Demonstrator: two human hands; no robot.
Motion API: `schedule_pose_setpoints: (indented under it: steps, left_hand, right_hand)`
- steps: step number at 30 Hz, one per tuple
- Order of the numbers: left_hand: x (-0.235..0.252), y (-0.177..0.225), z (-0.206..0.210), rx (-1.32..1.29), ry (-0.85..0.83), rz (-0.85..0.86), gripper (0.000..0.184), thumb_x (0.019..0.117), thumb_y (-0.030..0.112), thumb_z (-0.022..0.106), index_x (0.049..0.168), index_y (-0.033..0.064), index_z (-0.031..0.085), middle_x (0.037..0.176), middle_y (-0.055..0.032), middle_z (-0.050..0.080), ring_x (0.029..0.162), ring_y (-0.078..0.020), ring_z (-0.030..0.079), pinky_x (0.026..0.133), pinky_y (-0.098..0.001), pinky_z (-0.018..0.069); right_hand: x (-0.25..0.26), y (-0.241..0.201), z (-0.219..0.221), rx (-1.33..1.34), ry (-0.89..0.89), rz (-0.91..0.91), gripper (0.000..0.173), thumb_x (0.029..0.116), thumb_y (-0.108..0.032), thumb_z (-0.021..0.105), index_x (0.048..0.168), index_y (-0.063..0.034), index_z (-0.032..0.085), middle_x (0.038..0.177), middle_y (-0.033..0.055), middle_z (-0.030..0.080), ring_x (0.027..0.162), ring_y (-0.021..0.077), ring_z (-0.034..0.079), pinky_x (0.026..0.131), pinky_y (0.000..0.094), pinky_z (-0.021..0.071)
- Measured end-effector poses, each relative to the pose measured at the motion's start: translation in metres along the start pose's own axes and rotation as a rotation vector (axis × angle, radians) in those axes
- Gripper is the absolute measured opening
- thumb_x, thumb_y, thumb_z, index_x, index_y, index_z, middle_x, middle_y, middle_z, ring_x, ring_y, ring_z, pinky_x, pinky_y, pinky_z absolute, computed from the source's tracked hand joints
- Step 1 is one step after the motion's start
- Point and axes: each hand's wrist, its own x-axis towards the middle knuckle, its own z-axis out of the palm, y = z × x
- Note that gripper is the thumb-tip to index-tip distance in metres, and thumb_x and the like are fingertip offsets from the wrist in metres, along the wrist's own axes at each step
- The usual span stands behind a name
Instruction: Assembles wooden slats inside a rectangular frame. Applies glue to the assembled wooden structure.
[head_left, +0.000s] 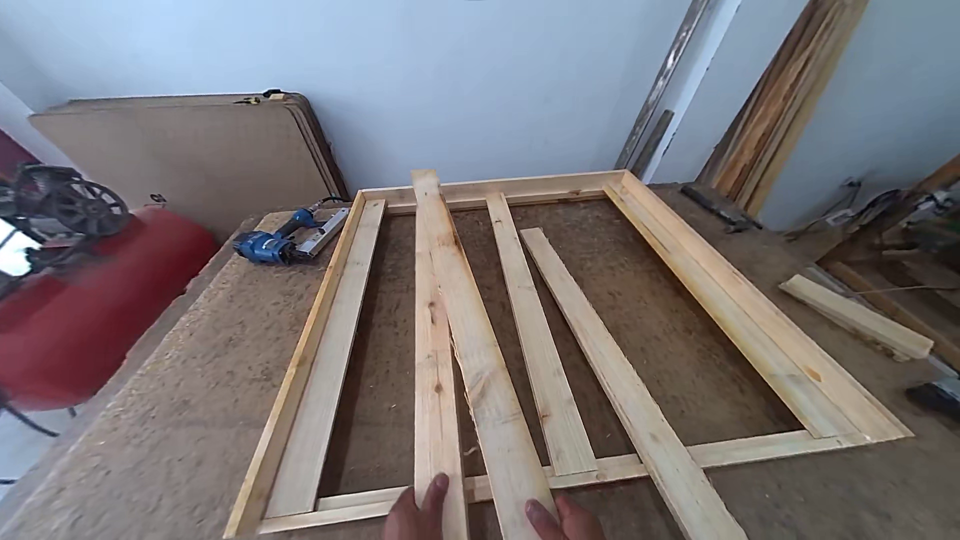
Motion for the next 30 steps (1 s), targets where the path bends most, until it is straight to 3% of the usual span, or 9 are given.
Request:
schedule_pose_setpoints:
  steps: [4, 10, 21, 24, 27, 30]
  left_hand:
    - [0.052, 0.031, -0.015, 0.051, 0.09, 0.032, 0.06, 0.0952, 0.064, 0.06, 0.102, 0.0054, 0.072, 0.086, -0.0128, 0.074, 0.083, -0.0296, 0.074, 0.077, -0.0555, 0.0601]
    - [0.117, 0.044, -0.015, 0.149, 0.064, 0.023, 0.064, 0.095, 0.069, 0.056, 0.108, 0.0084, 0.073, 0.096, -0.0137, 0.074, 0.094, -0.03, 0.073, 0.085, -0.0556, 0.0584]
    - [0.125, 0.032, -0.018, 0.116, 0.025, 0.02, 0.061, 0.0966, 0.064, 0.058, 0.108, 0.0053, 0.07, 0.092, -0.0133, 0.074, 0.088, -0.0286, 0.073, 0.081, -0.053, 0.0595]
    - [0.136, 0.025, -0.012, 0.146, -0.015, 0.05, 0.062, 0.0978, 0.066, 0.055, 0.111, 0.0069, 0.069, 0.094, -0.0115, 0.074, 0.089, -0.0262, 0.074, 0.082, -0.0518, 0.0604]
    - [0.144, 0.021, -0.006, 0.163, -0.009, 0.07, 0.063, 0.0987, 0.066, 0.052, 0.113, 0.0065, 0.069, 0.096, -0.0122, 0.074, 0.092, -0.0266, 0.074, 0.084, -0.0524, 0.0597]
    - [0.136, 0.017, -0.003, 0.267, 0.059, 0.042, 0.069, 0.0973, 0.071, 0.048, 0.119, 0.0089, 0.069, 0.101, -0.0134, 0.074, 0.097, -0.0293, 0.073, 0.086, -0.0542, 0.0589]
  right_hand:
    - [0.057, -0.028, 0.008, -0.035, 0.071, 0.017, 0.05, 0.0983, -0.055, 0.06, 0.105, -0.0065, 0.071, 0.084, 0.0081, 0.071, 0.081, 0.0225, 0.072, 0.078, 0.0469, 0.0591]
    - [0.14, -0.039, 0.031, -0.083, 0.051, 0.114, 0.058, 0.1034, -0.058, 0.048, 0.094, -0.0058, 0.07, 0.083, 0.0112, 0.065, 0.083, 0.0268, 0.066, 0.078, 0.0496, 0.0536]
    - [0.153, -0.016, 0.033, -0.076, 0.089, 0.123, 0.057, 0.1042, -0.058, 0.046, 0.09, -0.0072, 0.068, 0.079, 0.0097, 0.062, 0.078, 0.0258, 0.064, 0.075, 0.0484, 0.0516]
    - [0.155, -0.017, 0.037, -0.145, 0.021, 0.196, 0.06, 0.1067, -0.057, 0.04, 0.104, -0.0034, 0.067, 0.095, 0.0156, 0.067, 0.095, 0.0296, 0.067, 0.086, 0.0503, 0.0528]
    - [0.162, -0.022, 0.04, -0.197, -0.021, 0.265, 0.06, 0.1084, -0.053, 0.037, 0.128, -0.0013, 0.06, 0.116, 0.019, 0.068, 0.114, 0.0307, 0.066, 0.099, 0.0504, 0.0518]
    - [0.145, -0.038, 0.038, -0.282, 0.02, 0.26, 0.051, 0.1084, -0.043, 0.042, 0.141, -0.0051, 0.051, 0.126, 0.017, 0.066, 0.119, 0.0295, 0.065, 0.1, 0.0474, 0.0529]
